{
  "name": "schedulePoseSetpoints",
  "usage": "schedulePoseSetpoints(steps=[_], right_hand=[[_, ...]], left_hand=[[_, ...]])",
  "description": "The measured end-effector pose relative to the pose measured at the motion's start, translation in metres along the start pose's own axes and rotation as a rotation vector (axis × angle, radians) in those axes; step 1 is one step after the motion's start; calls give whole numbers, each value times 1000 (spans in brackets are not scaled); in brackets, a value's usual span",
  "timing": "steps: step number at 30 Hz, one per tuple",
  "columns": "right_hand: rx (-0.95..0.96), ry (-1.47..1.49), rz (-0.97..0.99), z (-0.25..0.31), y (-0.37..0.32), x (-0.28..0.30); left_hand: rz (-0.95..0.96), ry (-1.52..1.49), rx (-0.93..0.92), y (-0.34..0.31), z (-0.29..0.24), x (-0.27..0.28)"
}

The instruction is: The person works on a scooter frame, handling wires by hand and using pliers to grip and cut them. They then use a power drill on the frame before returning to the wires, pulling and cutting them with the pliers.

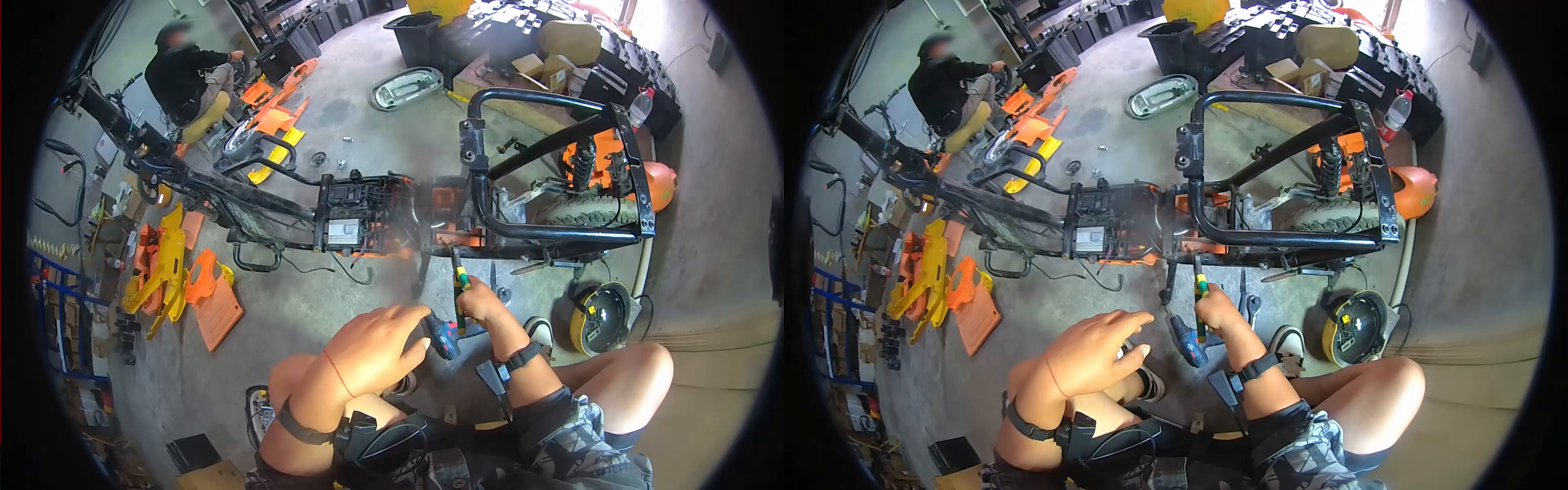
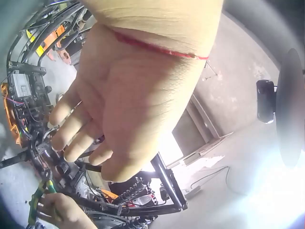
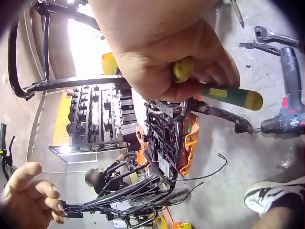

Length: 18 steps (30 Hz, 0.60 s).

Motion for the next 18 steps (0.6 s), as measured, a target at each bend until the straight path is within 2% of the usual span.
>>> schedulePoseSetpoints(steps=[12,15,17,18], right_hand=[[23,-151,-71,3,1,5],[12,-21,-26,3,-3,2],[-56,272,102,0,-9,-8],[-56,273,101,-4,-7,-9]], left_hand=[[2,-3,-6,-3,-1,-1],[14,5,1,-3,-2,-2],[8,1,-10,-3,-2,-2],[0,-3,-20,-3,-3,-2]])
Point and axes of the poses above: each hand's wrist, its own y-axis towards the middle knuckle, its own x-axis out of the back of the hand, z = x × y, the point moved 9 cm from there along y, towards the middle knuckle, and after that the axes turned 3 degrees about -z, right-handed, at the moved point
